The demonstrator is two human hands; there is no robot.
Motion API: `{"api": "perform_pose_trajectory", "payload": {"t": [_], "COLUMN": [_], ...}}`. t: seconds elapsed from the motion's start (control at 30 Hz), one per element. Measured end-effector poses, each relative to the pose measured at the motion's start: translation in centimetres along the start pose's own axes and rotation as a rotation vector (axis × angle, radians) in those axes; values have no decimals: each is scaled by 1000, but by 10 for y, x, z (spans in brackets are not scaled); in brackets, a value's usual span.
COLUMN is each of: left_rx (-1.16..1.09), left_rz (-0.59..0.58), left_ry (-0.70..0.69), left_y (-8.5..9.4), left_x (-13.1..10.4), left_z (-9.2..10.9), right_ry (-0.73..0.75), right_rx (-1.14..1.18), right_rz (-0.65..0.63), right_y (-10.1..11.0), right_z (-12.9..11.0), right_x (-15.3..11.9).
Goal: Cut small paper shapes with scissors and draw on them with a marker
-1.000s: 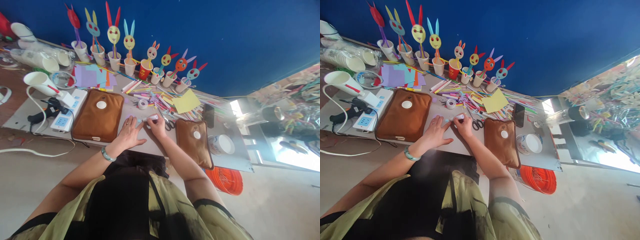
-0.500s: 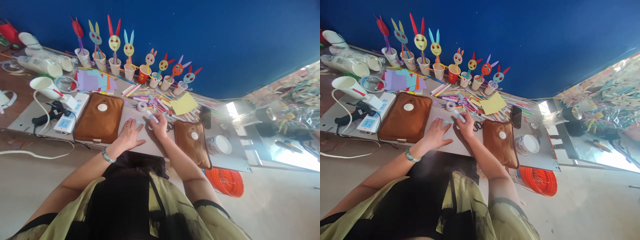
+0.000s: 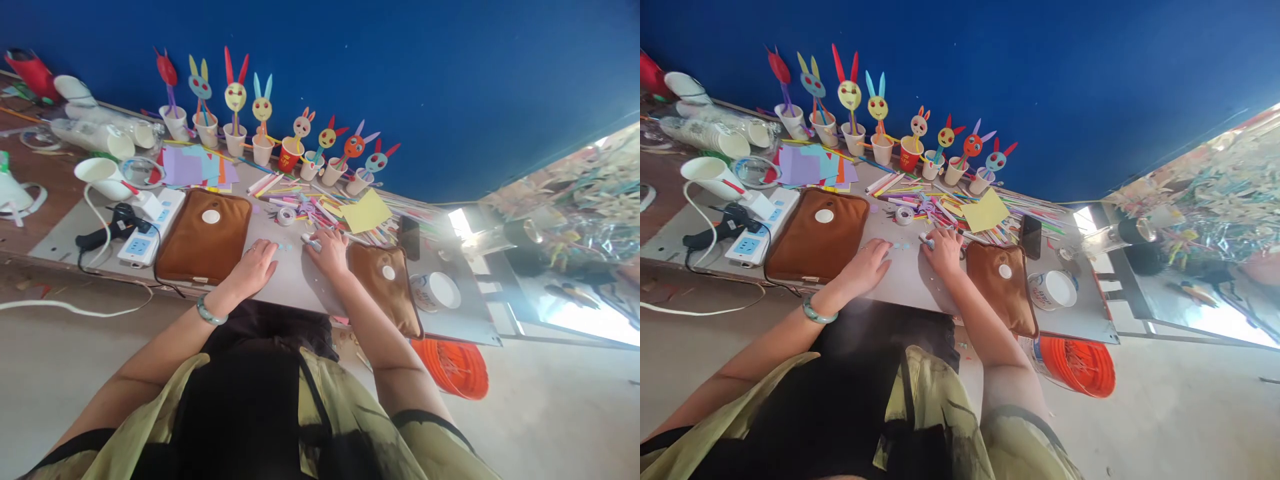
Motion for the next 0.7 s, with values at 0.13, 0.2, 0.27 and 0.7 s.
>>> {"api": "perform_pose_trajectory", "payload": {"t": [0.13,0.2,0.27,0.7], "left_rx": [49,149,270,391], "left_rz": [31,12,-22,-106], "left_ry": [44,97,161,259], "left_y": [9,13,17,19], "left_x": [9,15,20,31], "left_z": [-7,-11,-15,-20], "right_ry": [73,80,88,194], "right_rx": [19,37,40,-74], "right_rz": [-61,-109,-144,-379], "right_y": [-1,-4,-7,-29], "right_z": [-18,-24,-30,-63], "right_x": [1,6,14,44]}}
Point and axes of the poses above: each hand's wrist, its own x-axis towards the middle knuckle, its own y-axis out of the back of the hand, z = x × y, the point moved 2 cm from there along x, towards the middle knuckle, and after that the axes turned 2 degrees about z, right-handed, at the moved point
